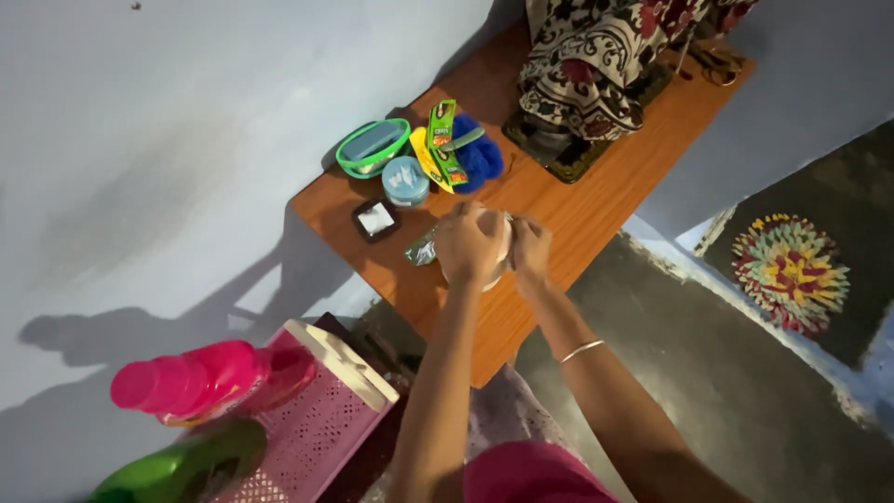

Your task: The person wipes a green detergent bottle with a cloth and places it into a pink plastic basket. Then, the person wipes a white jar with the same cloth and places it back on the wooden table.

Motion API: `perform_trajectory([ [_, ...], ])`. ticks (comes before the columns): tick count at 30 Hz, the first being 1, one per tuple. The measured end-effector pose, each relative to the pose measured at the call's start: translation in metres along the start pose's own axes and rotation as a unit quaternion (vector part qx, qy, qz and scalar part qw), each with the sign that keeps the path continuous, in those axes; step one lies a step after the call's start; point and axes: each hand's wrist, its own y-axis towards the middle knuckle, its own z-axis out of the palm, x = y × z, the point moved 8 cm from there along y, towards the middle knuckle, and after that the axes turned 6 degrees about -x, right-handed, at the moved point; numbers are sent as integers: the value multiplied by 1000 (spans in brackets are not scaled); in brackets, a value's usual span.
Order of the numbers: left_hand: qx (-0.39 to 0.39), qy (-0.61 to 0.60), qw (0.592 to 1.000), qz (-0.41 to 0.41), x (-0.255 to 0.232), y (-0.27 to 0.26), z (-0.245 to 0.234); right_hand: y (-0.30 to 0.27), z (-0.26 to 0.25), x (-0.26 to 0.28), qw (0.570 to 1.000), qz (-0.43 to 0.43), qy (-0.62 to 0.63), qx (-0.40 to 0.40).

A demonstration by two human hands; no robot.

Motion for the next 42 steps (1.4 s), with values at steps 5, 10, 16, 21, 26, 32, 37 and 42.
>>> perform_trajectory([
  [5, -89, 36, 995, -41, 2, 0, 3, 55, 10, -44, 994, 101, 11, 46],
  [10, -120, 75, 985, -93, 5, -3, 4, 64, 22, -103, 949, 260, 138, 113],
  [16, -153, 89, 974, -141, 16, -7, 9, 42, -3, -102, 988, 154, 26, 17],
  [21, -155, 71, 963, -207, 29, -15, 11, 23, -25, -73, 989, 132, -68, -9],
  [26, -116, 9, 963, -244, 52, -24, -14, -43, 1, 93, 998, -59, 29, -3],
  [32, -118, -170, 957, -203, 98, -36, 24, -84, 56, 98, 908, -314, -272, 56],
  [37, -77, -225, 957, -164, 93, -34, 12, -119, 77, 112, 836, -403, -363, 80],
  [42, -32, -241, 954, -176, 104, -29, 34, -102, 87, 122, 804, -370, -465, 17],
])
